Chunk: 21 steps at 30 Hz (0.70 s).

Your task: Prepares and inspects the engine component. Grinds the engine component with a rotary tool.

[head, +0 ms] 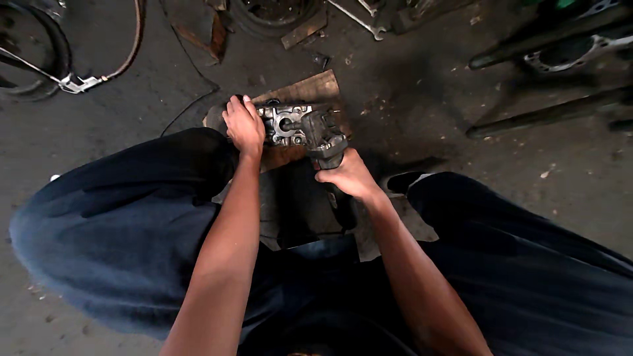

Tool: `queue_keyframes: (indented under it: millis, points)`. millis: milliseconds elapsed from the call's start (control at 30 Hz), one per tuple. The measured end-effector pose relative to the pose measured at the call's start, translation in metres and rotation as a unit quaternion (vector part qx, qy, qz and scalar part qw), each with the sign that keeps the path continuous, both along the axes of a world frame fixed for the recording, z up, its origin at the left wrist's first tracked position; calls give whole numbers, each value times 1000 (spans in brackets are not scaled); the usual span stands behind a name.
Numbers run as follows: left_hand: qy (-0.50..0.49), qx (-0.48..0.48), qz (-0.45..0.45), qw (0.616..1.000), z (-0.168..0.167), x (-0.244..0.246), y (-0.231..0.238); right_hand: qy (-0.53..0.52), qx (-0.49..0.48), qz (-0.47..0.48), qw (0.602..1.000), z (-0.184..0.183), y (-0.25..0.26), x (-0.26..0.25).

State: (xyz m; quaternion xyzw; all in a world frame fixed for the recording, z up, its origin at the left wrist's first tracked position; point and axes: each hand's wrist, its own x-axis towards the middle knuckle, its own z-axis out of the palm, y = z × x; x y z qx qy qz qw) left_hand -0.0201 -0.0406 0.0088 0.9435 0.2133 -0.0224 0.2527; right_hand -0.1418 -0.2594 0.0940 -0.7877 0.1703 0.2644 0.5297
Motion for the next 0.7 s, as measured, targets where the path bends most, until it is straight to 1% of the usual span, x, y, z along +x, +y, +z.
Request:
queue_keyframes:
  millis: [167, 400, 600, 700]
  points:
    - [1, 3, 0, 1000, -1, -2, 1, 0, -14, 26, 1000, 1, 4, -3]
    - [-3, -2, -2, 1000, 1, -2, 0, 6, -26, 22, 999, -2, 8, 1]
    - [-8, 6, 0, 1000, -3, -6, 0, 23, -53, 37, 998, 16, 0, -1]
    - [-4, 0, 2, 1000, -1, -5, 0, 14, -48, 37, 998, 6, 6, 2]
